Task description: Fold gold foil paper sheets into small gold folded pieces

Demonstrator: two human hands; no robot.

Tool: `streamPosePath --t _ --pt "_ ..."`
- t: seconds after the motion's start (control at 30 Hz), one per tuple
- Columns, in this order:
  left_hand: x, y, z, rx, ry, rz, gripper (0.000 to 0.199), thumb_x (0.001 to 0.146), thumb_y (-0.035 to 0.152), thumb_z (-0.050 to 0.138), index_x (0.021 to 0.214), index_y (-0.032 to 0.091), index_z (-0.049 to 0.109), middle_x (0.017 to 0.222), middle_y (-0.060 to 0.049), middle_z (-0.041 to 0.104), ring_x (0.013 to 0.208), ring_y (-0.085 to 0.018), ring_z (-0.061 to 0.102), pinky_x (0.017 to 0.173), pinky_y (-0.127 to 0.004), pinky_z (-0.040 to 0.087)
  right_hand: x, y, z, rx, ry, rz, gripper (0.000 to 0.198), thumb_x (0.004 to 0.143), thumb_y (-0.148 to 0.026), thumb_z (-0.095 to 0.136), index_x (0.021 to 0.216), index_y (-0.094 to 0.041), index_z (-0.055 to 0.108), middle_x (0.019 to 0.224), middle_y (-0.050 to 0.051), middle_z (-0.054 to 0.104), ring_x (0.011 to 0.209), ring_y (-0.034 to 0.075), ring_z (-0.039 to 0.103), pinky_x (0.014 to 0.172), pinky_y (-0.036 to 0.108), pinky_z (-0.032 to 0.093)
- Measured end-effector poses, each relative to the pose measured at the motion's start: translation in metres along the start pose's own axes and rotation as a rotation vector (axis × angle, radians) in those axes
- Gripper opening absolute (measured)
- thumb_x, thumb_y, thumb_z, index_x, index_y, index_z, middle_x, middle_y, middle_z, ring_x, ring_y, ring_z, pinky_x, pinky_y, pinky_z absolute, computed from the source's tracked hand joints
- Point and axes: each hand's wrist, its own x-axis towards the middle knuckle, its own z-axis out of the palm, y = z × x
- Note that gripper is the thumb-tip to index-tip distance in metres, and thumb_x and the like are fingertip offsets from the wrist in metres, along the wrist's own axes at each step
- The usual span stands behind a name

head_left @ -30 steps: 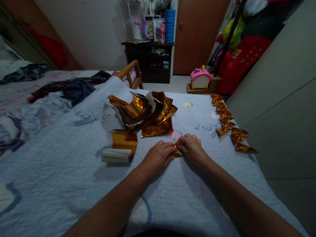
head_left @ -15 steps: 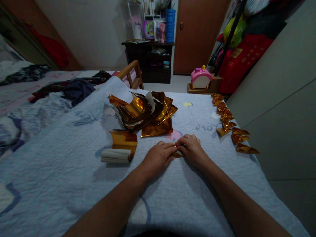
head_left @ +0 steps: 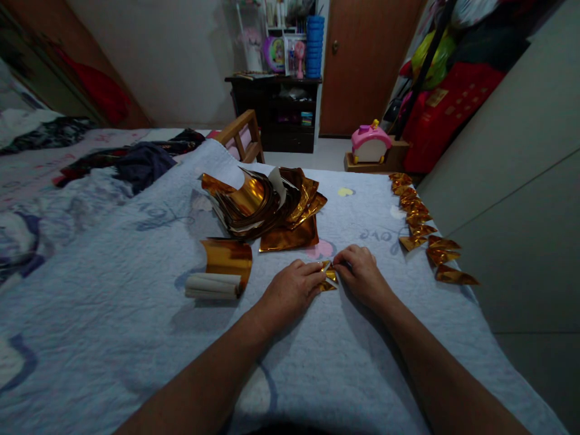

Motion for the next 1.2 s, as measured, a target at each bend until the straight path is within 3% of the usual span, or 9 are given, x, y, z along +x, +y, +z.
streamPosePath --t 0.37,0.73,1.07,1.2 --pt "-0.001 0.0 -0.001 -0.034 -0.007 -0.022 0.039 0.092 0.015 0.065 0.13 0.025 0.064 0.14 -0.002 0.064 0.109 -0.021 0.061 0.098 -0.04 0.053 -0.003 -0.004 -0.007 0.009 -0.08 -0.006 0.013 0.086 -0.015 0.064 0.092 -0.022 0.073 0.103 0.006 0.065 0.104 0.025 0.052 0.089 0.038 0.033" --pt "0.0 0.002 -0.006 -0.089 -0.028 -0.062 0.03 0.093 0.016 0.064 0.123 0.021 0.065 0.139 -0.005 0.064 0.113 -0.022 0.061 0.102 -0.04 0.05 -0.01 -0.003 -0.009 -0.027 -0.076 -0.058 0.014 0.081 -0.027 0.071 0.094 -0.021 0.068 0.102 0.008 0.061 0.1 0.027 0.05 0.087 0.039 0.035" --pt "-0.001 0.003 -0.006 -0.069 -0.058 -0.109 0.024 0.092 0.017 0.064 0.116 0.02 0.061 0.127 -0.005 0.068 0.11 -0.023 0.058 0.098 -0.038 0.049 -0.013 -0.011 -0.001 -0.09 0.037 -0.083 0.003 0.08 -0.021 0.062 0.081 -0.019 0.065 0.089 0.006 0.061 0.091 0.024 0.05 0.08 0.036 0.031" --pt "-0.002 0.001 -0.004 -0.056 -0.05 -0.084 0.02 0.091 0.016 0.066 0.111 0.02 0.064 0.13 -0.005 0.067 0.111 -0.023 0.058 0.1 -0.039 0.049 -0.011 -0.015 0.003 -0.139 0.076 -0.024 0.011 0.085 -0.022 0.058 0.075 -0.019 0.063 0.086 0.006 0.063 0.089 0.024 0.051 0.077 0.036 0.029"
